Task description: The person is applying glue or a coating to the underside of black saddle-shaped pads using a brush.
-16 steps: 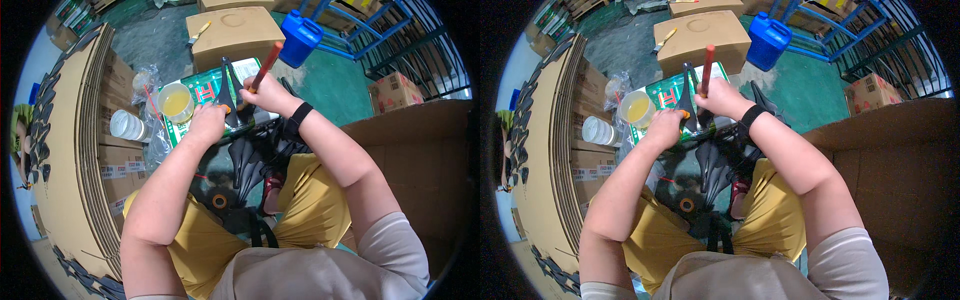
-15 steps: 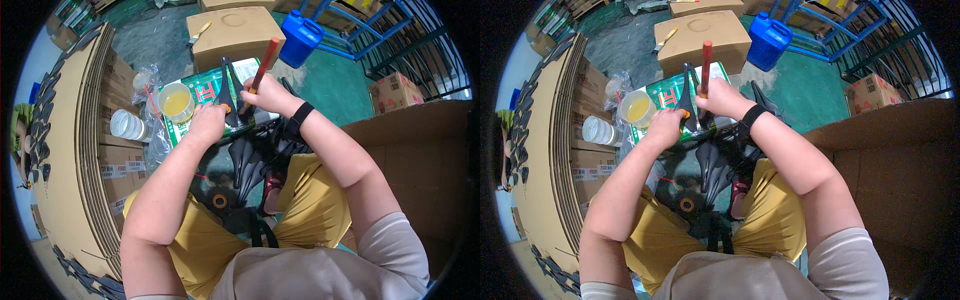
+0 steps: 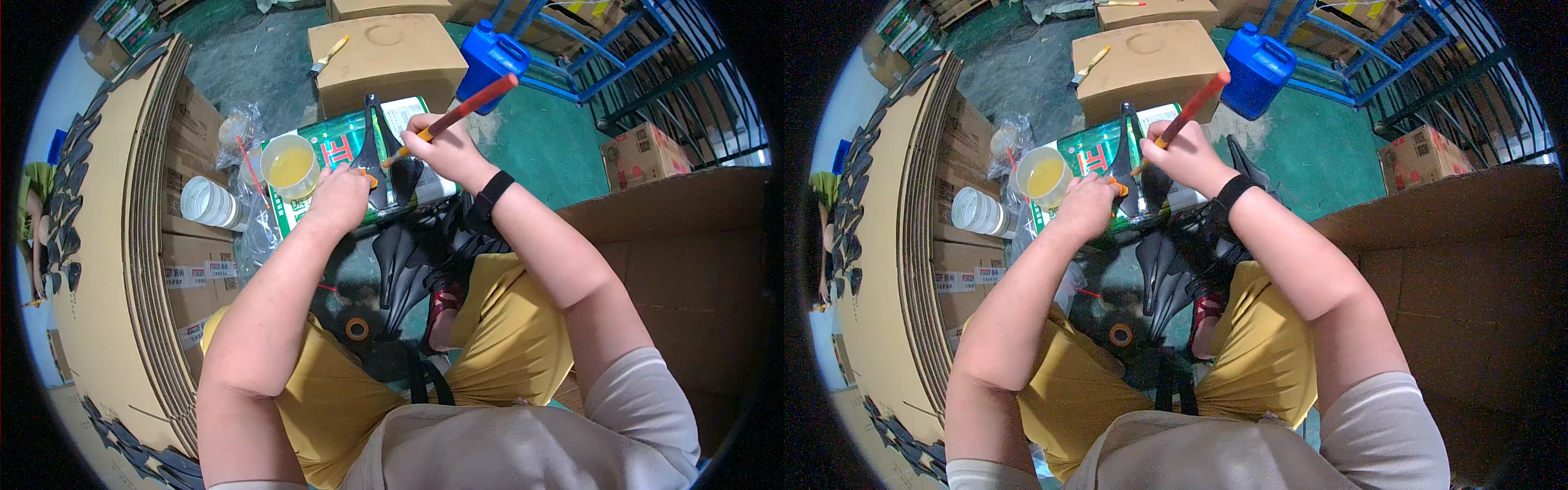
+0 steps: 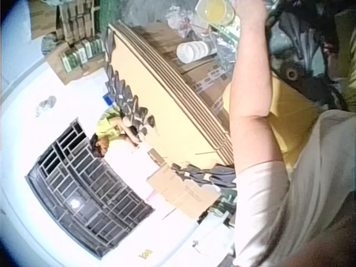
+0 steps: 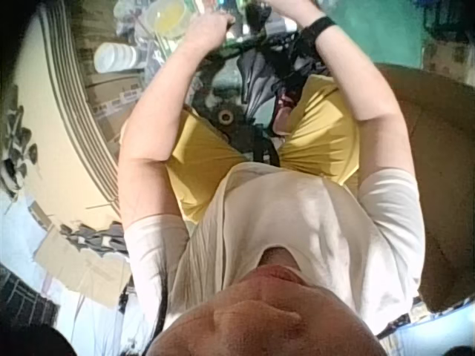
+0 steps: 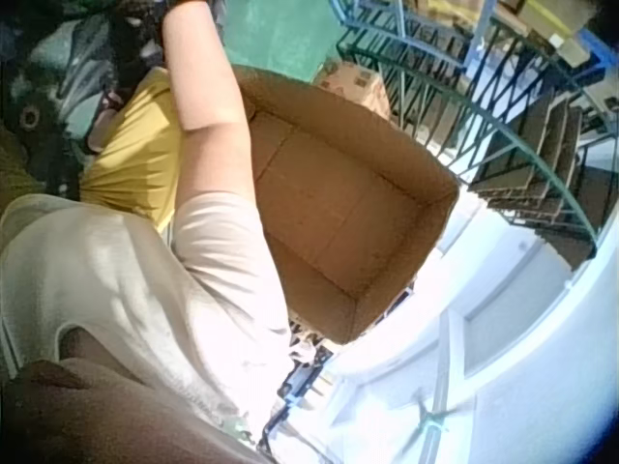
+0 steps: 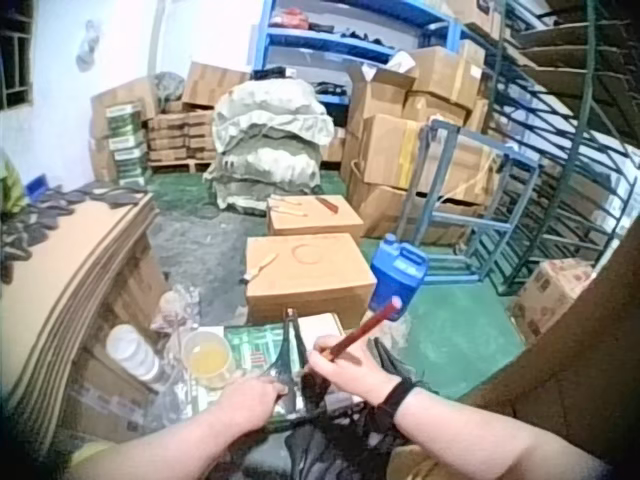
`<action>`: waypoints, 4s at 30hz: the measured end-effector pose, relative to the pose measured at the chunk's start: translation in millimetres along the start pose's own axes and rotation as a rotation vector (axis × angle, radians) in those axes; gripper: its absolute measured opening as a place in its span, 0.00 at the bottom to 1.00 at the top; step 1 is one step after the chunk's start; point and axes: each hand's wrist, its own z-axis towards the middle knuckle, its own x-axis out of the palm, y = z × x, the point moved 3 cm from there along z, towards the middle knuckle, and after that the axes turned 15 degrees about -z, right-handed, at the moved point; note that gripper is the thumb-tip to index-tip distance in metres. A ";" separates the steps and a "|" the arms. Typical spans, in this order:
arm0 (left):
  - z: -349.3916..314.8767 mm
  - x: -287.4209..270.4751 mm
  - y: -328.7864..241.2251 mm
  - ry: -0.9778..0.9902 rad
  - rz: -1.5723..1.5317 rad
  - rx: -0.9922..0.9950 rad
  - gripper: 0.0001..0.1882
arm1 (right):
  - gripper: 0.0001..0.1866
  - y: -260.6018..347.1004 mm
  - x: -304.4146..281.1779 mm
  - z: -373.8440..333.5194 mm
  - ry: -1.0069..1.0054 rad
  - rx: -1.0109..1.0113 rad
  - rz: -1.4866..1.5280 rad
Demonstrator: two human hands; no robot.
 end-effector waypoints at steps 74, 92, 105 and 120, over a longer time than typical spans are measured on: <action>-78.3 -123.6 23.5 0.013 -0.423 -0.153 0.21 | 0.09 27.1 31.2 -30.9 0.488 -0.291 0.101; -73.6 -123.6 18.5 0.023 -0.400 -0.135 0.20 | 0.11 9.1 10.8 -23.5 0.398 -0.184 -0.020; -71.1 -122.5 14.6 0.038 -0.411 -0.142 0.20 | 0.11 6.5 -4.7 -44.5 0.349 -0.057 0.100; -69.0 -120.8 10.5 0.038 -0.404 -0.115 0.20 | 0.11 7.0 -3.1 -56.1 0.434 -0.018 0.083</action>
